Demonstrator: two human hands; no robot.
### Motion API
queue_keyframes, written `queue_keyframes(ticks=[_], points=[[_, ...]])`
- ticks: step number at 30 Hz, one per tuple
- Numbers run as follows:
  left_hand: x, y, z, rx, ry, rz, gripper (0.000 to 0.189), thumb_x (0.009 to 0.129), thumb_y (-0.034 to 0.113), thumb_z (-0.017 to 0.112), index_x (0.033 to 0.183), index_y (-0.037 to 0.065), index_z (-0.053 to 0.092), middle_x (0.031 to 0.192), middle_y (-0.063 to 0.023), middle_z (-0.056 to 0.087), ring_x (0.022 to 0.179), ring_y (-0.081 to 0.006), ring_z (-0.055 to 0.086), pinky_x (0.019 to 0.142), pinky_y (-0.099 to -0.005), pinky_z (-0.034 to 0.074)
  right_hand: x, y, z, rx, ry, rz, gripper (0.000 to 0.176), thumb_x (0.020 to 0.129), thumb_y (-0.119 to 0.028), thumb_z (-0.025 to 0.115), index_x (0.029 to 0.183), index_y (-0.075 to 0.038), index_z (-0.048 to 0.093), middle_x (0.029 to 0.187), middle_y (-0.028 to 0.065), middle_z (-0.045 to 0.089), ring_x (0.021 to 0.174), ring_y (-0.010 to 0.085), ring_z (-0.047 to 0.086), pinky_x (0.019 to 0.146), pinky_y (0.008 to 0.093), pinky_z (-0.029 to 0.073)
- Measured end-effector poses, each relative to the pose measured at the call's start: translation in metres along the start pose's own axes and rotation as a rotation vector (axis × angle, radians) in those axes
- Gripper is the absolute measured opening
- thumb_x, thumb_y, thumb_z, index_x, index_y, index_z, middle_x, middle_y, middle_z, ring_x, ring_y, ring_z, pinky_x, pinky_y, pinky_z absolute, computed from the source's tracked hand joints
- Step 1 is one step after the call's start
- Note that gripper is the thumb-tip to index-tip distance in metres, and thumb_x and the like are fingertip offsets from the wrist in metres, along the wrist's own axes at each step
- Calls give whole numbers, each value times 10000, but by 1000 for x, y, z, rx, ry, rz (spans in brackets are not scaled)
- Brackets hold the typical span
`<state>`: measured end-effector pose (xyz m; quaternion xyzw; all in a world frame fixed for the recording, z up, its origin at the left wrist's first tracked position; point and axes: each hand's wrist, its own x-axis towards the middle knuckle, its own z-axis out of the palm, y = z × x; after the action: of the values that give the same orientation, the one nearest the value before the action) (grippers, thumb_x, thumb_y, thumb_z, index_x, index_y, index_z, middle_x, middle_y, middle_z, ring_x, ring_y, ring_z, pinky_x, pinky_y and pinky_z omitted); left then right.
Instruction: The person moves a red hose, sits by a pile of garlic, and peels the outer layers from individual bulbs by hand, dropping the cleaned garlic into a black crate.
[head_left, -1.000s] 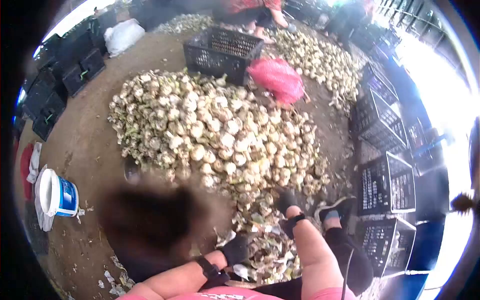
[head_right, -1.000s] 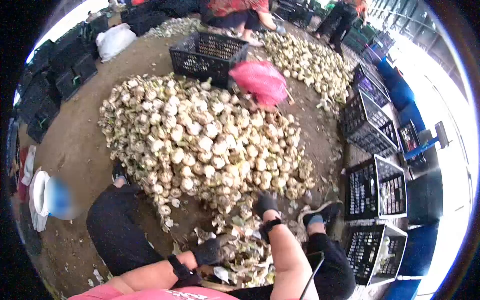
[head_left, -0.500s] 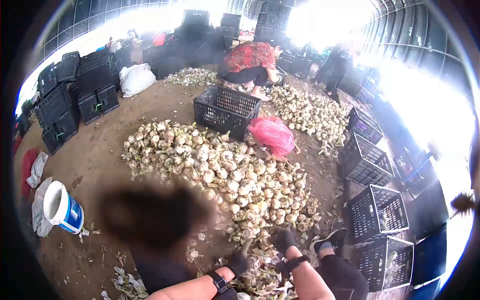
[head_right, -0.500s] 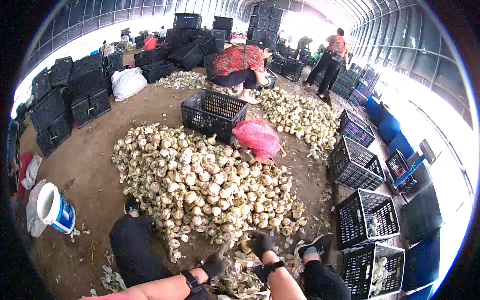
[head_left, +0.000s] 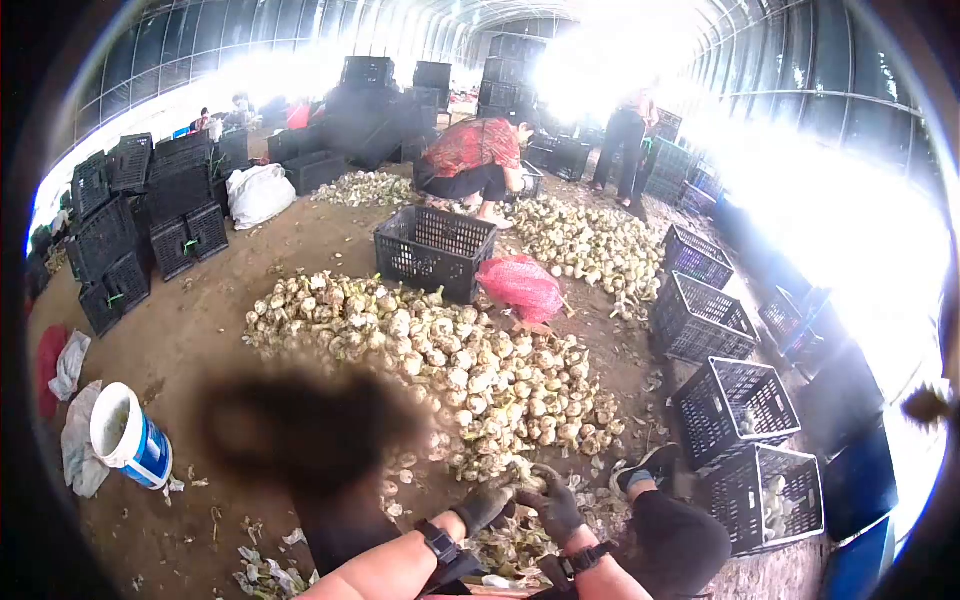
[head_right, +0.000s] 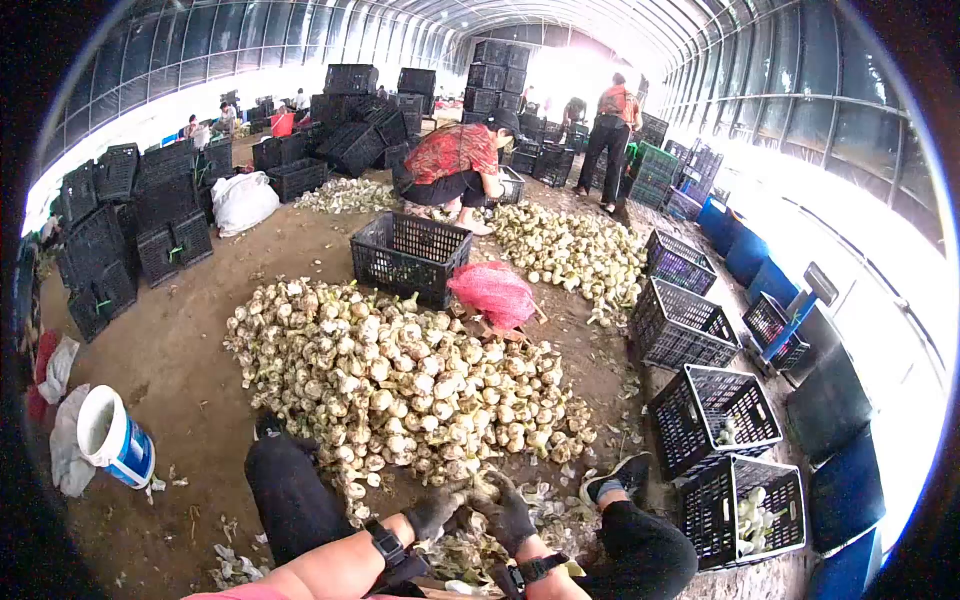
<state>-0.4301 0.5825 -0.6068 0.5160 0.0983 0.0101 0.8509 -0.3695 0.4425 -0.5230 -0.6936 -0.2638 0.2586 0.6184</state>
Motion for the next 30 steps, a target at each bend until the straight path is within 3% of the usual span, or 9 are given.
queue_keyframes(ticks=[1,7,15,17,19,21,25,26,30], points=[[7,-14,-9,504,214,226,228,898,206,559,1035,38,632,909,-68,677,771,-139,611,701,-271,493,-3,-12,2,-217,31,-58,592,787,-184,729,1278,-22,440,1074,123,600,912,156,581,774,308,487],[-7,19,4,376,205,188,256,869,254,573,834,15,658,667,-48,617,618,-126,564,569,-283,444,8,3,-1,-692,22,-552,672,696,-243,801,1255,-40,489,959,149,624,793,214,614,704,317,497],[-18,45,17,619,225,41,169,831,77,508,934,-10,609,743,-21,588,642,-118,485,628,-275,427,5,17,-5,-334,-22,-280,539,755,-196,769,1188,-29,496,962,81,610,774,103,571,612,287,498],[-14,35,18,335,229,330,263,832,69,489,1080,2,544,819,-36,593,695,-123,521,654,-269,436,1,18,-2,47,-65,-92,446,823,-193,693,1188,-32,493,965,85,611,781,153,592,625,310,504],[-16,46,18,54,84,224,343,819,37,471,1161,36,499,888,-26,601,779,-136,573,705,-259,461,-5,-11,0,612,-80,333,360,884,-258,602,1161,-46,513,975,85,613,793,191,611,656,325,514],[-23,58,26,-116,94,227,330,816,29,458,1140,33,523,945,-27,605,831,-136,581,760,-270,468,0,7,-5,814,-170,302,353,954,-277,464,1207,-35,507,1047,80,605,919,173,618,699,300,543],[-14,30,25,462,105,594,331,809,46,449,1117,18,569,967,-49,614,847,-133,588,773,-259,466,-1,39,20,-371,428,-116,390,968,-317,415,1201,-30,538,1089,132,597,1003,235,575,892,357,457],[-17,39,30,559,77,667,333,809,53,452,1117,12,572,944,-61,624,809,-133,597,746,-246,471,-7,22,28,-7,393,31,406,960,-358,432,1184,-41,552,1075,112,605,975,216,582,863,345,470],[-32,49,29,-199,-11,-65,346,814,99,481,1126,-4,588,890,-101,650,722,-163,606,662,-268,499,-10,10,8,214,-53,13,370,883,-229,510,1208,-53,507,1056,61,610,896,142,588,734,284,505]])
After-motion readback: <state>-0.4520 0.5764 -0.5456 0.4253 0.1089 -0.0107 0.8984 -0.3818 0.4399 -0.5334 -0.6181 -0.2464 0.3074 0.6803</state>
